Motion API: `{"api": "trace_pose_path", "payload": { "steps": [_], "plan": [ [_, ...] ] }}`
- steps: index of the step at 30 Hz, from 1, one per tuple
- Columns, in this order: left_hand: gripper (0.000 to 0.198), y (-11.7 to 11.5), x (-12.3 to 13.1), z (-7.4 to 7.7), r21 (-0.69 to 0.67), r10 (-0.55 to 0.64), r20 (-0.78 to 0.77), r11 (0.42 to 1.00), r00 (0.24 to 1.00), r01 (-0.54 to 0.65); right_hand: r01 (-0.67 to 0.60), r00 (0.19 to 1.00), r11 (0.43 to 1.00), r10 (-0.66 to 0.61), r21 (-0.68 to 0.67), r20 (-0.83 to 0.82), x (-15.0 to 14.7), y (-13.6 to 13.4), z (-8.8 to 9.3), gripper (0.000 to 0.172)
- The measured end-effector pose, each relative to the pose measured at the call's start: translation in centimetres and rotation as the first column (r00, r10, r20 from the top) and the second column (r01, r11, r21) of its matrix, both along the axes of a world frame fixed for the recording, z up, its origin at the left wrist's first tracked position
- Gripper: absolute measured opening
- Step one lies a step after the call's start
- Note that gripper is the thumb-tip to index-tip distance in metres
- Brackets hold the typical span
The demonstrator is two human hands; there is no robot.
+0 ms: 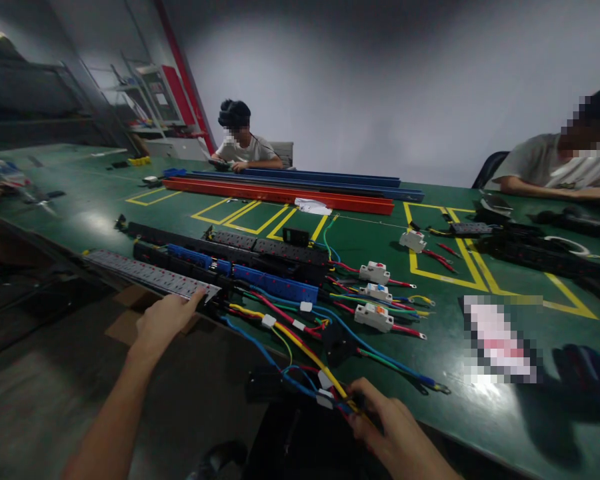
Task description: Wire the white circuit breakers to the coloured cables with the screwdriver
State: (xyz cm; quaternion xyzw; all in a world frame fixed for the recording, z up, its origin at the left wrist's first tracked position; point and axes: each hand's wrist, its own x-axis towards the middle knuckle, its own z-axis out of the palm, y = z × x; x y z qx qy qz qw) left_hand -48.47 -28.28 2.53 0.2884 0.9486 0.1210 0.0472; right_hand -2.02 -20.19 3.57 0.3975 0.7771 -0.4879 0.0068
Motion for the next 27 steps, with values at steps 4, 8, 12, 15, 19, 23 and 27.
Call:
{"api": "trace_pose_path", "payload": {
  "steps": [4,8,12,15,19,23,27],
  "plan": [
    [0.049,0.3,8.0,0.5,0.146,-0.237,-0.144,0.955,0.961,0.258,0.01,0.999,1.0,-0.01,0.004,-0.044,0.1,0.2,-0.8,0.021],
    [0.025,1.1,15.0,0.0,0.305,-0.834,-0.152,0.471,0.531,0.828,0.051,0.996,0.999,-0.051,0.0,-0.074,0.3,0.3,-1.7,0.032],
    [0.025,2.8,16.2,-0.5,0.22,-0.954,-0.098,0.256,0.282,0.941,0.101,0.99,0.995,-0.098,0.023,-0.106,0.4,0.0,-2.5,0.037],
    [0.029,4.2,14.9,-1.0,0.149,-0.962,-0.066,0.255,0.267,0.955,0.104,0.988,0.994,-0.099,0.042,-0.122,0.4,-0.3,-2.6,0.024],
    [0.022,5.3,13.8,-1.7,0.156,-0.973,-0.019,0.225,0.23,0.962,0.119,0.988,0.986,-0.106,0.117,-0.11,0.5,-0.7,-3.0,0.011],
    [0.018,5.5,13.7,-2.6,0.188,-0.976,-0.036,0.206,0.216,0.96,0.057,0.996,0.974,-0.04,0.218,-0.083,0.9,-1.7,-3.8,0.01],
    [0.017,5.5,13.3,-3.6,0.283,-0.972,-0.084,0.185,0.217,0.941,-0.074,0.994,0.956,0.095,0.283,-0.059,1.5,-3.3,-4.7,0.021]
  ]
}}
